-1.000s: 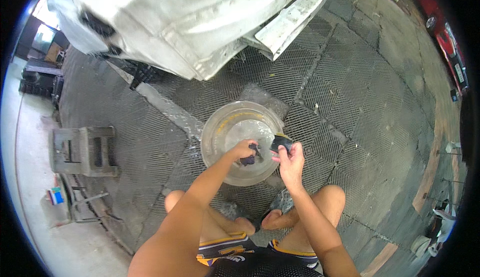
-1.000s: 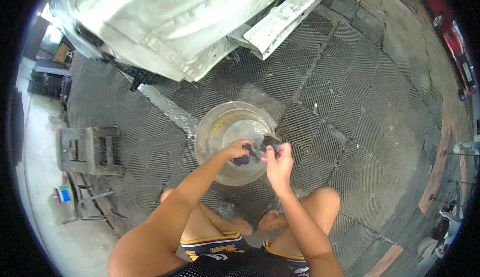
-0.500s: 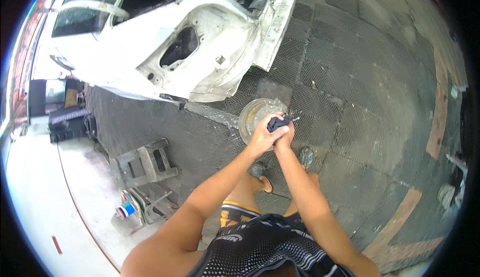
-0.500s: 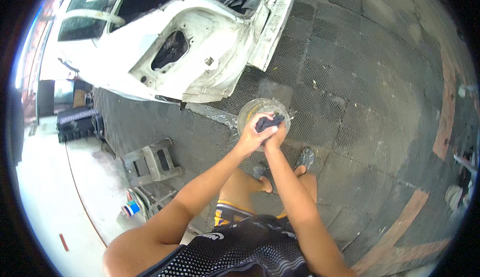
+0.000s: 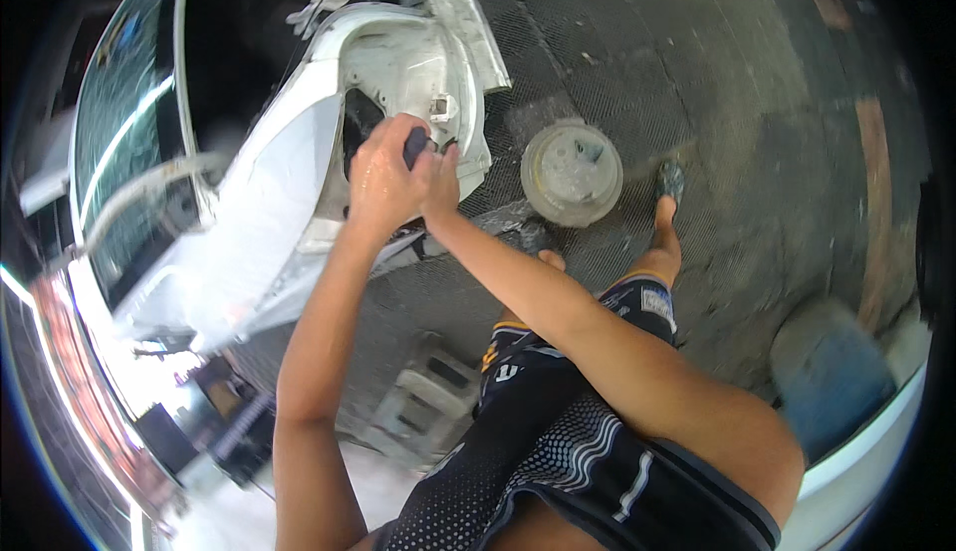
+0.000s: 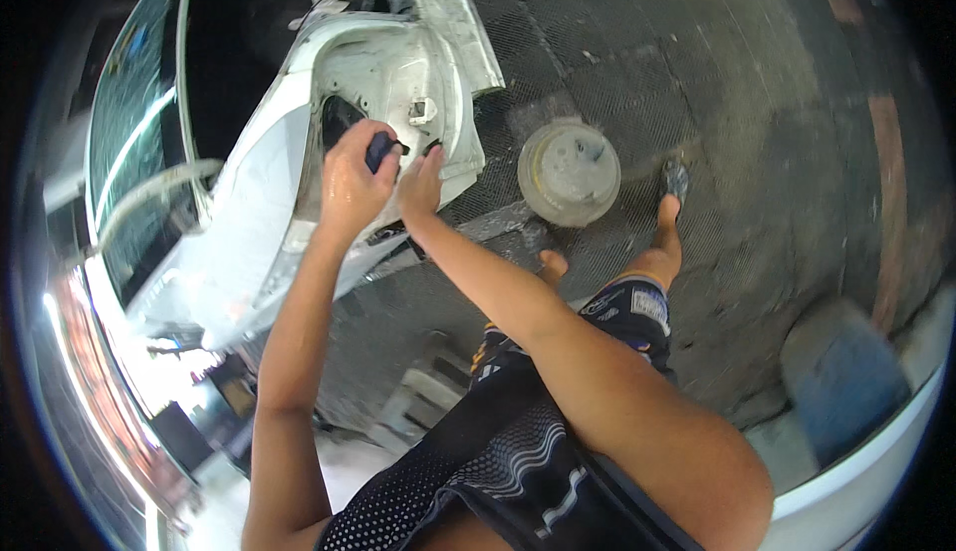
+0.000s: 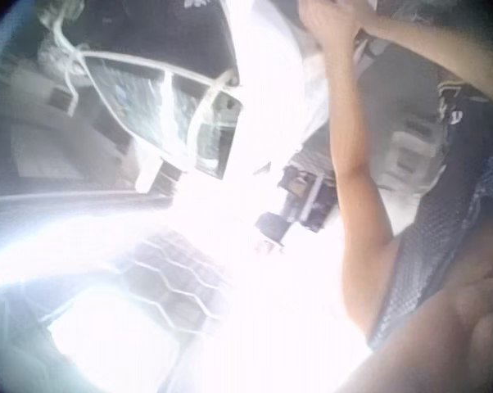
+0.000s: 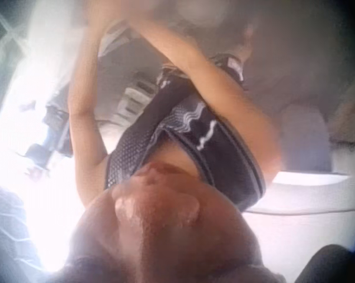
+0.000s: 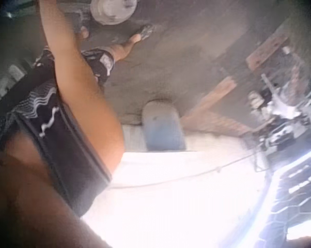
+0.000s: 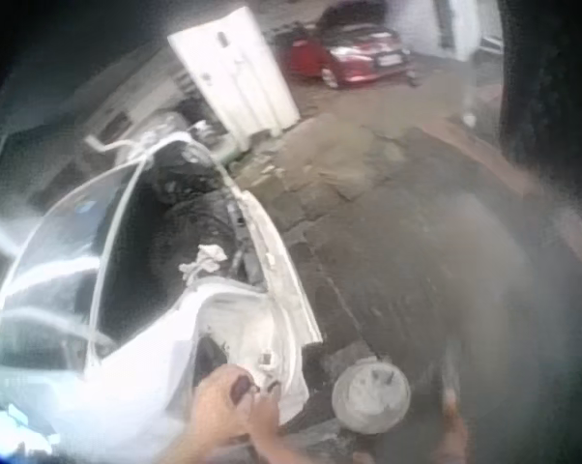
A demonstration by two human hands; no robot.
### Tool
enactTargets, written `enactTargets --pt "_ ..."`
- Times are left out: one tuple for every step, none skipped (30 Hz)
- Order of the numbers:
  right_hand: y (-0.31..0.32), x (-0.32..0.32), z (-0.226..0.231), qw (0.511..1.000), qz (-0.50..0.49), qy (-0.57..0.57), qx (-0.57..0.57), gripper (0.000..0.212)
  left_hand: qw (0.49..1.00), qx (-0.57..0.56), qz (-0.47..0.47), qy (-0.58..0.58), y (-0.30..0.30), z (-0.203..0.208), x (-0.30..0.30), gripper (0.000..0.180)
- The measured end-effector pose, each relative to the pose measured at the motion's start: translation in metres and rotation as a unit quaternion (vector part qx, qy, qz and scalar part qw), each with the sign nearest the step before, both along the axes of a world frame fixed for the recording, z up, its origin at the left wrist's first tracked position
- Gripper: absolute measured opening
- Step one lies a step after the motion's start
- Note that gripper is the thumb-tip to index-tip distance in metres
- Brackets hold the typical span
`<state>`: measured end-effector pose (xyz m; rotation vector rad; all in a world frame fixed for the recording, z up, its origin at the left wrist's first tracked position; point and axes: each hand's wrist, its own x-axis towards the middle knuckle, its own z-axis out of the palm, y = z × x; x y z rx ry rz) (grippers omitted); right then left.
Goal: The person scrubs a white car bumper with a dark sponge, repeatedly dipping it into a bucket of water. They wipe various sections of the bumper's exterior and interior surfaces, moving around the part to reach different areas.
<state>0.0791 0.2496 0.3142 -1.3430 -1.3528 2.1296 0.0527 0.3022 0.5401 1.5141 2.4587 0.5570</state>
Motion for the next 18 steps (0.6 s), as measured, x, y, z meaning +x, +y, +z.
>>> enactTargets --pt "-0.016 -0.007 0.005 0.997 0.017 -0.041 0.061 0.074 0.999 -0.017 -0.044 -0.004 0.009 0.013 -0.005 0.019" --pt "-0.033 0.009 0.048 0.997 0.039 -0.038 0.055 0.076 0.996 -0.057 -0.065 0.008 -0.007 0.026 -0.013 0.019" --pt "-0.027 0.012 0.060 0.996 0.045 -0.036 0.069 0.079 0.991 -0.092 -0.095 0.013 -0.008 0.037 -0.019 0.019" --pt "-0.021 0.015 0.064 0.995 0.048 -0.038 0.083 0.081 0.983 -0.126 -0.129 0.016 -0.007 0.042 -0.023 0.020" --pt "-0.021 0.018 0.063 0.994 0.050 -0.040 0.092 0.084 0.974 -0.164 -0.155 0.031 -0.003 0.045 -0.023 0.020" --pt "-0.013 0.011 0.059 0.995 0.024 -0.048 0.090 0.086 0.962 -0.201 -0.180 0.046 0.000 0.047 -0.022 0.020" --pt "0.005 -0.002 0.047 0.994 -0.009 -0.060 0.085 0.088 0.946 -0.237 -0.213 0.061 0.010 0.046 -0.017 0.021" --pt "0.012 -0.007 0.045 0.994 -0.031 -0.068 0.079 0.091 0.933 -0.235 -0.260 0.081 0.011 0.047 -0.017 0.021" --pt "0.000 -0.001 0.048 0.992 -0.031 -0.053 0.112 0.092 0.918 -0.232 -0.306 0.099 0.014 0.047 -0.016 0.022" --pt "-0.014 0.008 0.063 0.991 -0.009 -0.042 0.124 0.092 0.904 -0.229 -0.340 0.121 0.011 0.051 -0.019 0.023" --pt "-0.027 0.018 0.077 0.990 0.013 -0.033 0.140 0.092 0.903 -0.218 -0.353 0.114 0.008 0.052 -0.027 0.024" --pt "-0.036 0.025 0.084 0.987 0.034 -0.024 0.154 0.092 0.897 -0.213 -0.369 0.119 0.008 0.058 -0.029 0.023" --pt "-0.028 0.021 0.081 0.984 0.009 -0.039 0.171 0.088 0.890 -0.209 -0.388 0.121 0.013 0.066 -0.029 0.023" --pt "-0.013 0.014 0.074 0.990 0.009 -0.038 0.132 0.089 0.884 -0.207 -0.401 0.124 0.013 0.077 -0.028 0.022" --pt "0.012 0.007 0.062 0.994 0.003 -0.041 0.096 0.090 0.874 -0.214 -0.416 0.135 0.019 0.082 -0.027 0.022" --pt "0.024 0.001 0.057 0.997 0.001 -0.042 0.060 0.091 0.872 -0.203 -0.426 0.129 0.022 0.085 -0.030 0.023" --pt "0.020 -0.001 0.058 0.997 0.006 -0.021 0.073 0.095 0.871 -0.193 -0.434 0.124 0.023 0.088 -0.032 0.024" --pt "0.003 0.006 0.061 0.994 0.031 -0.018 0.101 0.096 0.870 -0.184 -0.442 0.119 0.021 0.093 -0.034 0.025"
